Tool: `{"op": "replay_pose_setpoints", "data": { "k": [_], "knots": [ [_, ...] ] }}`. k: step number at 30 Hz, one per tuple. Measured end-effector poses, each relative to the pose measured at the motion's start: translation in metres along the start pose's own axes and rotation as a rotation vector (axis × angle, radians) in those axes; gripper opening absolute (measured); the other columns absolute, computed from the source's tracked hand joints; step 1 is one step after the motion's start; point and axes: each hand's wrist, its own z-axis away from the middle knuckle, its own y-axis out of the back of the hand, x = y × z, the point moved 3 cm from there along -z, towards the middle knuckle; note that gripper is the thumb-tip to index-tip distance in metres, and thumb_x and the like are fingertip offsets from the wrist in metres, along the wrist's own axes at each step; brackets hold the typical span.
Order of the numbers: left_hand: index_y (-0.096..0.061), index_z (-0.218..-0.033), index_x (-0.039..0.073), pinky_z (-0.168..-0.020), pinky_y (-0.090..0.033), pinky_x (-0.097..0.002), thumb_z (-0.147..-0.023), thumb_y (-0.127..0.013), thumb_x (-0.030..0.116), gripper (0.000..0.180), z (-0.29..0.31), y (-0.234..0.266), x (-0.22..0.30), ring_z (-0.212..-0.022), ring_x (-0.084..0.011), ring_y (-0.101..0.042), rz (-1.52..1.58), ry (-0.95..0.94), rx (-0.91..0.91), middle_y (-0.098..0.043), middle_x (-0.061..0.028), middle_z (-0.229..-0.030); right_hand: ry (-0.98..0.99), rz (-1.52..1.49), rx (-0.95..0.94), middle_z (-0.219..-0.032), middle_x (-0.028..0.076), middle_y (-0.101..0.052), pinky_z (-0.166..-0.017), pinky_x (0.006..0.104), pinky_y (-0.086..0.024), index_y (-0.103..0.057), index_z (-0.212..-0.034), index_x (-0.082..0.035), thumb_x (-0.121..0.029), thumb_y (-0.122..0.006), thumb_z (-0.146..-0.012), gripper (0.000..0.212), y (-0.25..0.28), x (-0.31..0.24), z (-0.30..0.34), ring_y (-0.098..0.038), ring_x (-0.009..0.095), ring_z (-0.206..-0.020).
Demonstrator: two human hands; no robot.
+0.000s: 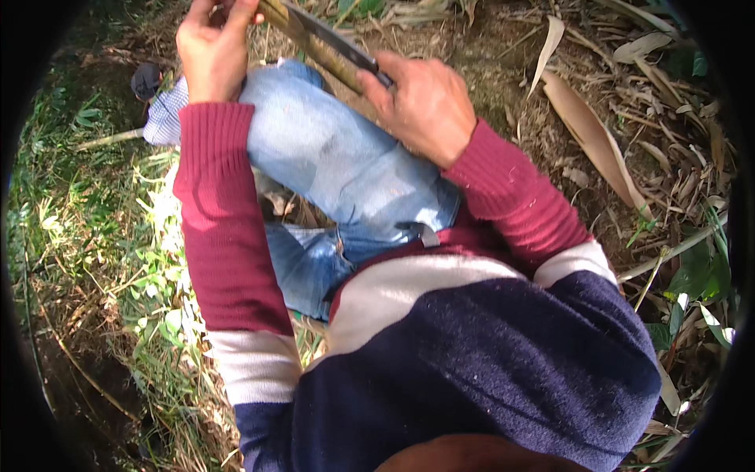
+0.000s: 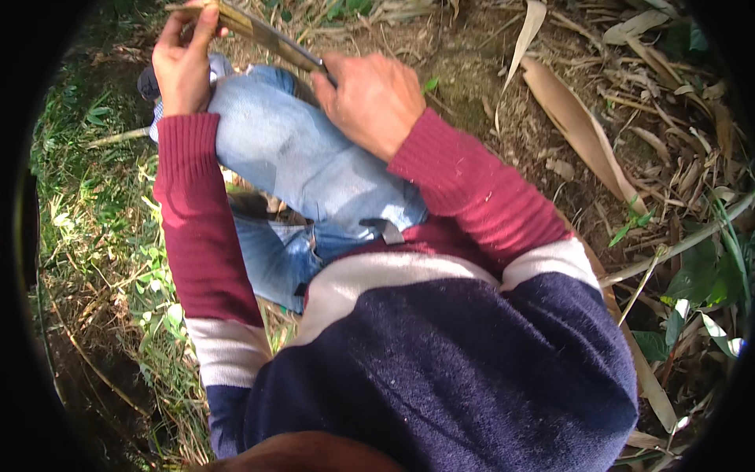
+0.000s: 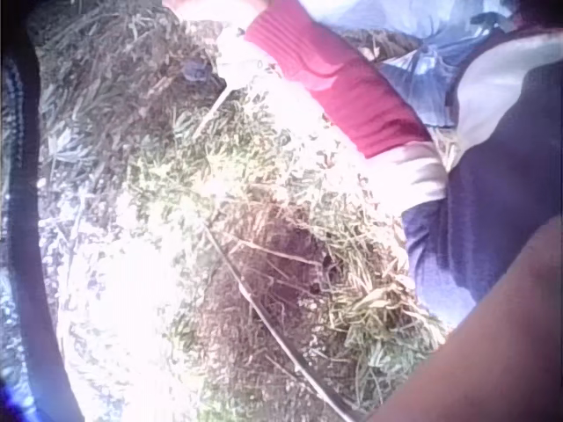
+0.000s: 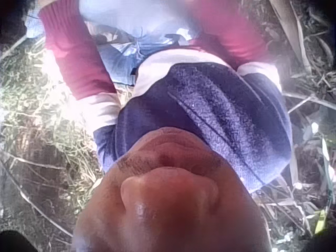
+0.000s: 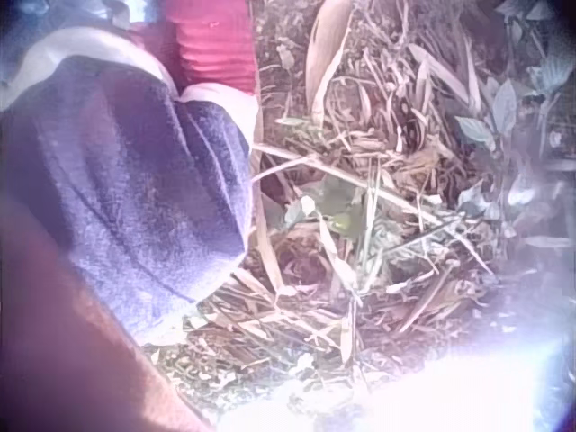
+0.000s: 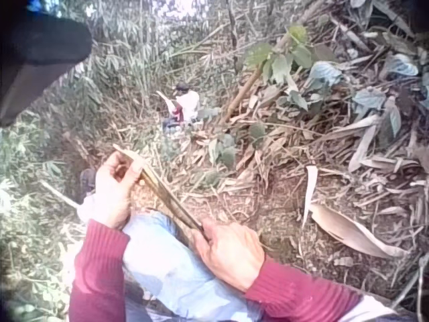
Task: The person sits on the ground in a bamboo grove and uses a large knife to shave and split a long bamboo pole. They repeatedly scrape the surface to smooth it and then split the pole lengthwise into thinner strips.
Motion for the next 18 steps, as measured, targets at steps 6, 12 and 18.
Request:
{"op": "replay_pose_setpoints", "data": {
  "k": [6, 12, 18],
  "knots": [
    [-0.066, -0.101, 0.006, -0.076, -0.048, -0.0239, -0.097, -0.076, 0.018, 0.017, 0.020, -0.015, 0.019, -0.080, -0.0067, -0.058, 0.013, 0.089, 0.050, -0.064, 0.0027, -0.088, -0.148, -0.007, -0.136, -0.065, 0.021, -0.066, -0.062, 0.0538, -0.054, -0.073, -0.100, -0.006, -0.034, -0.066, -0.098, 0.029, -0.028, 0.024, 0.026, -0.067, 0.044, -0.065],
    [-0.066, -0.103, 0.005, -0.077, -0.048, -0.0242, -0.097, -0.076, 0.018, 0.017, 0.020, -0.013, 0.018, -0.081, -0.0071, -0.058, 0.013, 0.088, 0.053, -0.063, 0.0031, -0.087, -0.324, -0.181, -0.355, -0.068, 0.018, -0.067, -0.070, 0.0498, -0.057, -0.074, -0.103, -0.004, -0.033, -0.065, -0.098, 0.030, -0.013, 0.030, 0.012, -0.070, 0.036, -0.067],
    [-0.066, -0.105, 0.005, -0.079, -0.049, -0.0250, -0.097, -0.075, 0.018, 0.017, 0.019, -0.014, 0.020, -0.083, -0.0083, -0.059, 0.040, 0.127, 0.054, -0.065, 0.0011, -0.091, -0.789, -1.075, -0.607, -0.070, 0.011, -0.067, -0.044, 0.0301, -0.055, -0.062, -0.105, -0.002, -0.031, -0.066, -0.104, 0.030, -0.032, 0.092, 0.001, -0.066, 0.019, -0.052]
  ]
}}
